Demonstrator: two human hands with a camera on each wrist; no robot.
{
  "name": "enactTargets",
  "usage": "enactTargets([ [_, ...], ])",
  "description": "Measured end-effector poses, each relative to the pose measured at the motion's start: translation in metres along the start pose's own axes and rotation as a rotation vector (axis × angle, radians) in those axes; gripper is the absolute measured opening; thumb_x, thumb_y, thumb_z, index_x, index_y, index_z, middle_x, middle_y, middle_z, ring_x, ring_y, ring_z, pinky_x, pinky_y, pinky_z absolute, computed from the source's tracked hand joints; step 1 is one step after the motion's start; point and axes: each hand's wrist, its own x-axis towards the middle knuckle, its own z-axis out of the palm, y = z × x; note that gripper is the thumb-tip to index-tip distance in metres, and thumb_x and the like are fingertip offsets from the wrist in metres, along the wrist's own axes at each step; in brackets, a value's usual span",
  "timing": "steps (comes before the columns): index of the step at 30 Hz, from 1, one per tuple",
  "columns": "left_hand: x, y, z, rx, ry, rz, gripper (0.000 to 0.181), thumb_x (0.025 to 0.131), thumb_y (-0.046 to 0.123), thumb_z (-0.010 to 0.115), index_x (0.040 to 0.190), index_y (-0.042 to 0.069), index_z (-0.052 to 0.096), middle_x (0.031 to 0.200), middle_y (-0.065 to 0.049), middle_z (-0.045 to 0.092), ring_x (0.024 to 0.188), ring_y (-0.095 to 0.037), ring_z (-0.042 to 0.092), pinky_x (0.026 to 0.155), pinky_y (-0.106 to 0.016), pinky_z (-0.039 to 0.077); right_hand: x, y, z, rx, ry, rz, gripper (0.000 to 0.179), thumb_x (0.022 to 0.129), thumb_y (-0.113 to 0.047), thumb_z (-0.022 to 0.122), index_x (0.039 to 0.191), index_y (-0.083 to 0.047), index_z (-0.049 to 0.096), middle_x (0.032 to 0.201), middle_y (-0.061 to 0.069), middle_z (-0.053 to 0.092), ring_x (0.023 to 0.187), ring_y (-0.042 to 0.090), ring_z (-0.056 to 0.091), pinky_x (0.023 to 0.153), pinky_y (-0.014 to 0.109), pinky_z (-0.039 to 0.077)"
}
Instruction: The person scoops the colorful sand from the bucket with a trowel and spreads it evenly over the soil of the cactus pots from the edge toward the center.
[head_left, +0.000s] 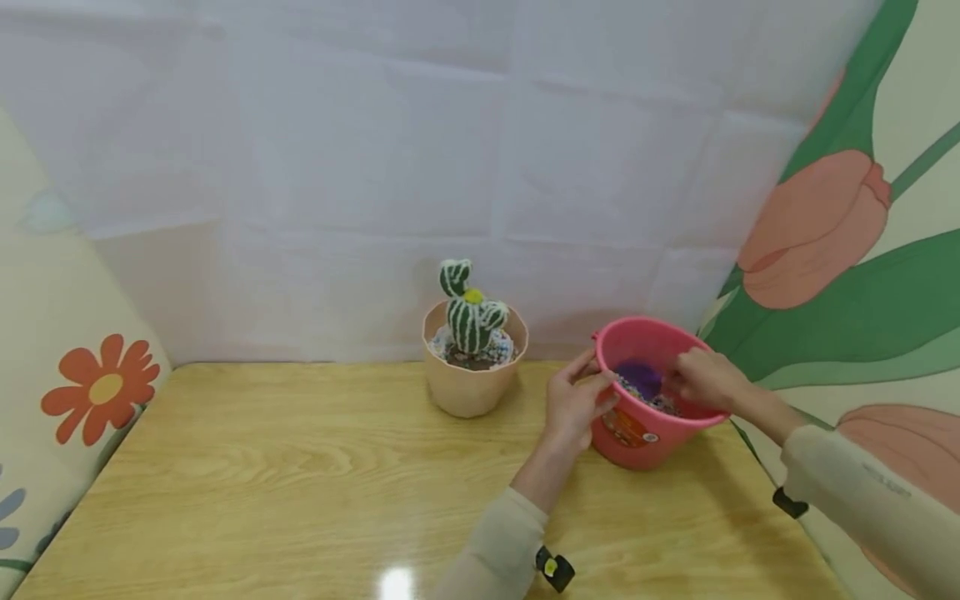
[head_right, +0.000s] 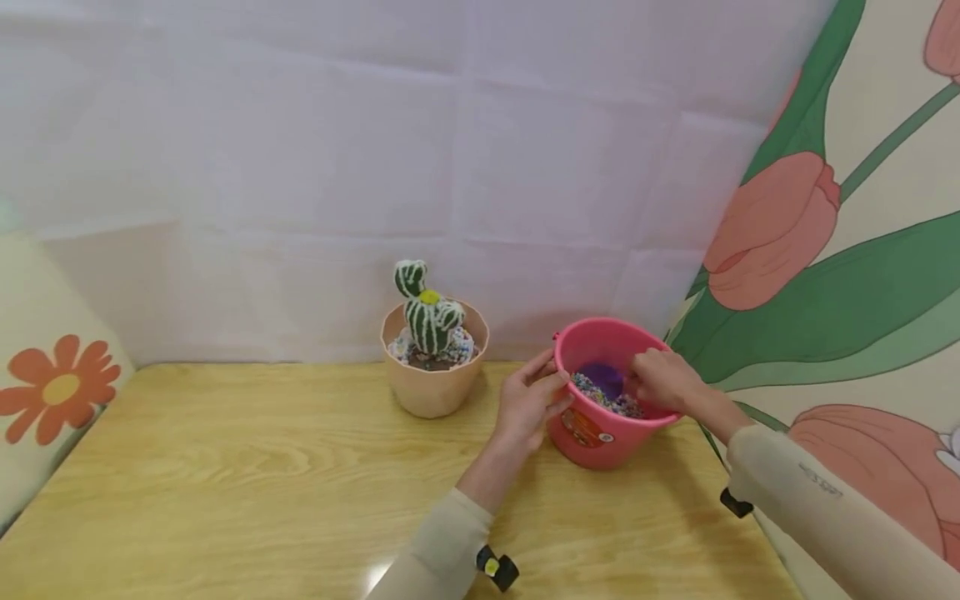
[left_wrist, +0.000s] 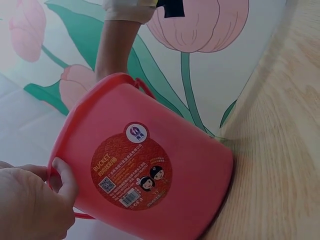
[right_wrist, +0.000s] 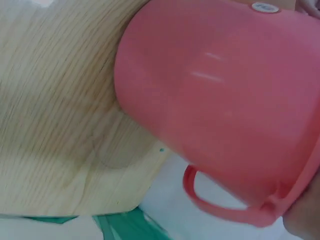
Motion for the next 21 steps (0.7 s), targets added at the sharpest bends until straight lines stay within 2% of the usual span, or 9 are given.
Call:
enactTargets([
  [3,0.000,-0.003,0.000,-0.016,-0.011,0.004,0.051,0.084,-0.011,0.073,0.132,0.004,0.067,0.114,-0.022,0.064,0.081,-0.020,0.068,0.075,-0.039,0.061,-0.001,-0.002,0.001,0.054,0.006,-0.031,0.020,0.085,0.001,0.073,0.070,-0.013,0.070,0.062,-0.012,0.059,0.055,0.004,0.050,0.050,0.028,0.047],
  [11,-0.001,-0.005,-0.002,-0.019,-0.011,-0.009,0.050,0.086,-0.012,0.071,0.133,0.004,0.067,0.120,-0.025,0.061,0.098,-0.038,0.069,0.077,-0.039,0.061,-0.004,-0.014,-0.006,0.172,-0.009,-0.111,0.023,0.090,0.000,0.074,0.073,-0.016,0.072,0.064,-0.012,0.061,0.052,-0.001,0.049,0.049,0.023,0.045],
  [16,-0.001,-0.005,-0.003,-0.024,-0.013,0.005,0.049,0.086,-0.012,0.072,0.133,0.003,0.066,0.119,-0.023,0.062,0.096,-0.035,0.069,0.077,-0.039,0.061,-0.005,-0.019,-0.018,0.261,-0.073,-0.158,0.024,0.093,0.000,0.072,0.076,-0.017,0.073,0.067,-0.014,0.063,0.054,0.001,0.054,0.048,0.023,0.047],
  [21,0.000,-0.003,-0.005,-0.028,-0.011,0.016,0.048,0.085,-0.011,0.073,0.131,0.003,0.067,0.116,-0.020,0.064,0.088,-0.026,0.070,0.077,-0.039,0.061,-0.009,-0.016,-0.031,0.329,-0.122,-0.170,0.021,0.094,-0.002,0.071,0.081,-0.016,0.077,0.068,-0.016,0.065,0.054,0.002,0.056,0.048,0.024,0.049],
])
